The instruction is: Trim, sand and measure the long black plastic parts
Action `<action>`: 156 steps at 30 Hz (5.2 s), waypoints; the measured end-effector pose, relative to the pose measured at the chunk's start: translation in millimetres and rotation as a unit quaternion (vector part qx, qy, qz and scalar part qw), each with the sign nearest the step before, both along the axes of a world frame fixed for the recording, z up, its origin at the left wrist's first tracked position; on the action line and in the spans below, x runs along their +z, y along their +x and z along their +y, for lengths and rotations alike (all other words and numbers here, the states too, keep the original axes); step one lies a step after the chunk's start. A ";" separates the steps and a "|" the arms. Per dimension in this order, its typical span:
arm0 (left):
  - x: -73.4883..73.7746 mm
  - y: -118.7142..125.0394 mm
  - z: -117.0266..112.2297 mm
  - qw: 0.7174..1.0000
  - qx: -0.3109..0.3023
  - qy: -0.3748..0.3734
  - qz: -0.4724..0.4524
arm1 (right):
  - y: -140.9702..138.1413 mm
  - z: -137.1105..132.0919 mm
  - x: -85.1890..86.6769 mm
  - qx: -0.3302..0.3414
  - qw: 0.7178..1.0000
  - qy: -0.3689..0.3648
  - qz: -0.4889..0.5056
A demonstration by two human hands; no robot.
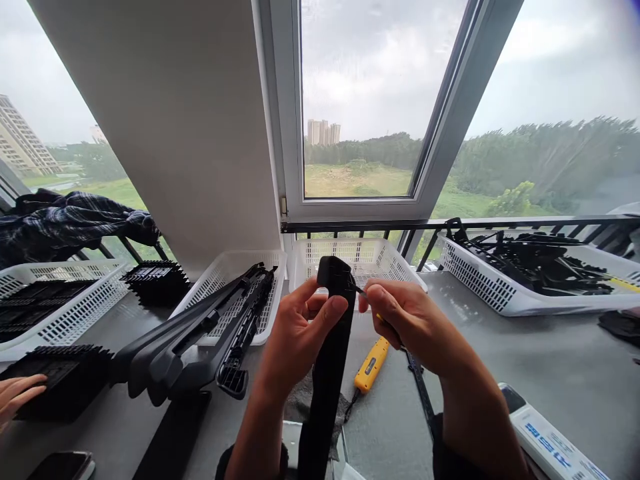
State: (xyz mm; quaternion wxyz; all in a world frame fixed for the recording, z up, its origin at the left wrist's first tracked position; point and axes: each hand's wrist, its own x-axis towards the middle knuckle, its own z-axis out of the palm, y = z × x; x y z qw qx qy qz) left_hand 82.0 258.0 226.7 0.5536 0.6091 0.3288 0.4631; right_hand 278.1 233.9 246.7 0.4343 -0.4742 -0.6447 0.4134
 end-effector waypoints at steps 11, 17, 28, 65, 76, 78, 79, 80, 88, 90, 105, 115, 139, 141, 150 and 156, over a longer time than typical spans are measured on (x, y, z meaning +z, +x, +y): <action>1.8 -7.2 2.0 0.999 0.009 0.036 -0.009 | 5.5 -0.7 -0.9 -0.023 0.999 -0.002 -0.031; 4.6 -13.4 5.5 0.999 -0.005 0.042 0.005 | 7.8 -2.7 -1.9 0.023 0.997 0.001 -0.070; 2.4 -12.2 8.1 0.998 -0.010 0.069 -0.010 | 0.7 4.9 -2.8 -0.055 0.987 0.027 -0.152; 2.5 -10.4 7.5 0.998 -0.001 0.042 -0.048 | -16.6 2.4 -2.7 -0.094 0.983 0.050 -0.152; 3.1 -9.0 8.1 0.996 0.060 0.038 -0.058 | -20.4 3.5 0.2 -0.055 0.978 0.055 -0.191; 3.3 -9.6 7.9 0.996 0.062 0.037 -0.053 | -20.8 3.2 0.2 -0.045 0.979 0.050 -0.192; 3.6 -9.9 7.6 0.996 0.061 0.035 -0.053 | -20.5 2.9 0.0 -0.040 0.981 0.045 -0.187; 3.9 -10.2 7.2 0.996 0.059 0.032 -0.054 | -19.9 2.6 -0.4 -0.034 0.982 0.039 -0.180; 3.4 -10.9 8.7 0.986 0.125 0.063 -0.091 | -23.3 1.6 -2.9 0.018 0.986 0.015 -0.168; 2.8 -11.1 10.0 0.984 0.140 0.067 -0.087 | -26.8 0.6 -2.0 0.027 0.985 0.017 -0.172; 2.4 -4.8 6.0 0.993 0.084 0.060 -0.056 | -19.3 -2.6 4.1 -0.007 0.987 0.016 -0.158; 4.8 2.6 2.4 0.998 -0.003 -0.041 -0.055 | -18.7 9.7 -8.5 -0.111 0.985 0.065 -0.111; 2.8 1.9 0.5 1.000 -0.023 0.007 -0.011 | -33.0 2.3 -3.2 -0.149 0.974 0.103 -0.136; 4.3 1.7 -1.0 1.000 -0.020 0.018 0.004 | -32.7 2.6 -3.4 -0.153 0.972 0.105 -0.147; 7.2 7.0 -3.2 0.998 0.019 0.054 0.034 | -33.1 5.5 -8.2 -0.161 0.981 0.075 -0.079; 7.4 8.4 -1.9 0.998 0.038 0.057 0.002 | -32.8 6.9 -12.4 -0.124 0.992 0.035 0.014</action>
